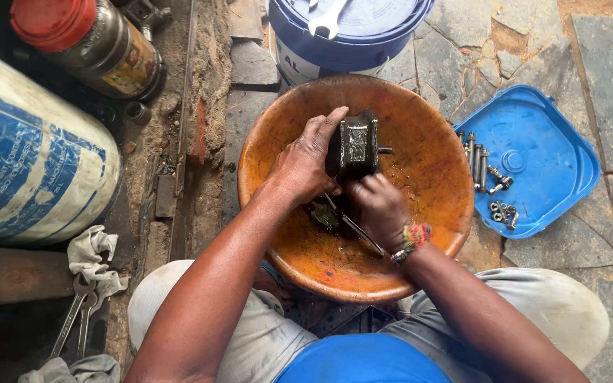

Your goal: The person scrubs a greasy mechanical part with a brush and their hands inside a basin filled with liquid. They rotate the part to clean different sides and occasionally dip it into the liquid.

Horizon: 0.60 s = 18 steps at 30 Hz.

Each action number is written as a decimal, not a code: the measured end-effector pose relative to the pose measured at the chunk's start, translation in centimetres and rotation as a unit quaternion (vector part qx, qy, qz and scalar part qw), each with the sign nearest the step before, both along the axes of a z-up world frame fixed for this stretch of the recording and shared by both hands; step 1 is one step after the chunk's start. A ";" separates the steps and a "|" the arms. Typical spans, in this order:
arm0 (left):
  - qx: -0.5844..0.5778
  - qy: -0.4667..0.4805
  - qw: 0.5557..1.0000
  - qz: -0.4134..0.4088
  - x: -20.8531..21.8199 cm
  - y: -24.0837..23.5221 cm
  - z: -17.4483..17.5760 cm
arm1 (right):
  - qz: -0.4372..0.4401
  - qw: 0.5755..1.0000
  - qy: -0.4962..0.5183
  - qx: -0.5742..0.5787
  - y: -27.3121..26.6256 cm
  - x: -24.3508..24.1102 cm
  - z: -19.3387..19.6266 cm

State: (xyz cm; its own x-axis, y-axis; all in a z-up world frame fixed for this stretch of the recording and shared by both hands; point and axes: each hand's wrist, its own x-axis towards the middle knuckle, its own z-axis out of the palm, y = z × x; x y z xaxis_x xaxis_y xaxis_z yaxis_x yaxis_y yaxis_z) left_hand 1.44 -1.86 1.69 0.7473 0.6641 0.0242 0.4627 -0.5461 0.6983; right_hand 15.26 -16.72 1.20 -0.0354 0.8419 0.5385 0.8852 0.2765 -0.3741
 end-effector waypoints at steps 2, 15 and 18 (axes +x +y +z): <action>0.011 -0.013 1.000 -0.008 -0.1 0.0 -0.9 | -0.007 1.000 0.017 -0.009 -0.5 0.2 -1.2; -0.055 0.004 0.998 -0.013 -0.3 0.2 1.0 | -0.073 0.962 -0.008 -0.264 0.0 1.8 -5.2; -0.046 -0.063 0.997 -0.028 -0.5 0.4 0.2 | -0.133 0.934 0.069 -0.325 0.2 2.4 -2.7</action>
